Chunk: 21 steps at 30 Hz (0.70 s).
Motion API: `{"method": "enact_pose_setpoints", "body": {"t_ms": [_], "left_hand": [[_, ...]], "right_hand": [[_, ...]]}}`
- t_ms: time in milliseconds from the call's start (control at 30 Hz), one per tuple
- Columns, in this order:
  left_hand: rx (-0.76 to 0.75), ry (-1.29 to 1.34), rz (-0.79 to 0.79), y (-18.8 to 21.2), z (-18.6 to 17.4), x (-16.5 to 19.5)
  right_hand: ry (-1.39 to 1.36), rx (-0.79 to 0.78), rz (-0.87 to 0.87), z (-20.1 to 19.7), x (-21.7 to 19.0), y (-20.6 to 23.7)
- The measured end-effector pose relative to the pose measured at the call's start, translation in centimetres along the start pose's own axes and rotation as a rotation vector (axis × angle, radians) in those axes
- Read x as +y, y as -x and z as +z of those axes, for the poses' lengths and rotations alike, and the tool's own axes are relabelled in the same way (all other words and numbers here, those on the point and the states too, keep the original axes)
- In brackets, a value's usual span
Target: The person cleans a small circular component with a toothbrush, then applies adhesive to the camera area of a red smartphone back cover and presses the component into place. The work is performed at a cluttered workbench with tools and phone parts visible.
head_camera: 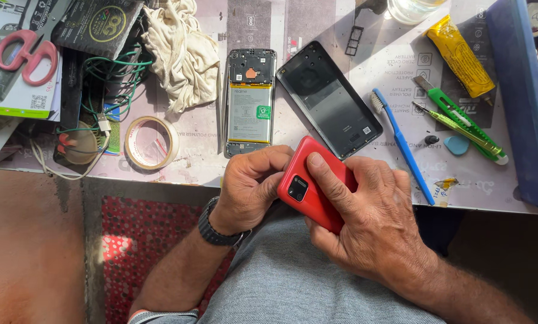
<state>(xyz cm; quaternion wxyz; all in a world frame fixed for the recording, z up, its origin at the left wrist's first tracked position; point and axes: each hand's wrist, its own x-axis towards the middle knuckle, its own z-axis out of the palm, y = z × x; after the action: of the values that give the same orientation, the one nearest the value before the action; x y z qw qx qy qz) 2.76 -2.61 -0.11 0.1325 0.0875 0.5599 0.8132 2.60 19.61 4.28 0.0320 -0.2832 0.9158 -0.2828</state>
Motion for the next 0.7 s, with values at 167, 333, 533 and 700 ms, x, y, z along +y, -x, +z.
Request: {"method": "enact_pose_setpoints", "body": {"t_ms": [167,333,533,700], "left_hand": [[-0.068,-0.014,-0.007,0.0,-1.0,0.3],[-0.069,0.119,-0.149,-0.1,-1.4,1.0],[-0.022,0.316,-0.227,-0.2,-1.6,0.6],[-0.011,0.269,-0.259,-0.1,-2.1,0.0]], "right_hand": [[0.109,0.007,0.014,0.5,0.4,0.2],[0.169,0.034,0.030,1.3,1.0,0.3],[0.250,0.081,0.017,1.8,1.2,0.5],[0.307,0.093,-0.022,1.5,1.5,0.7]]}}
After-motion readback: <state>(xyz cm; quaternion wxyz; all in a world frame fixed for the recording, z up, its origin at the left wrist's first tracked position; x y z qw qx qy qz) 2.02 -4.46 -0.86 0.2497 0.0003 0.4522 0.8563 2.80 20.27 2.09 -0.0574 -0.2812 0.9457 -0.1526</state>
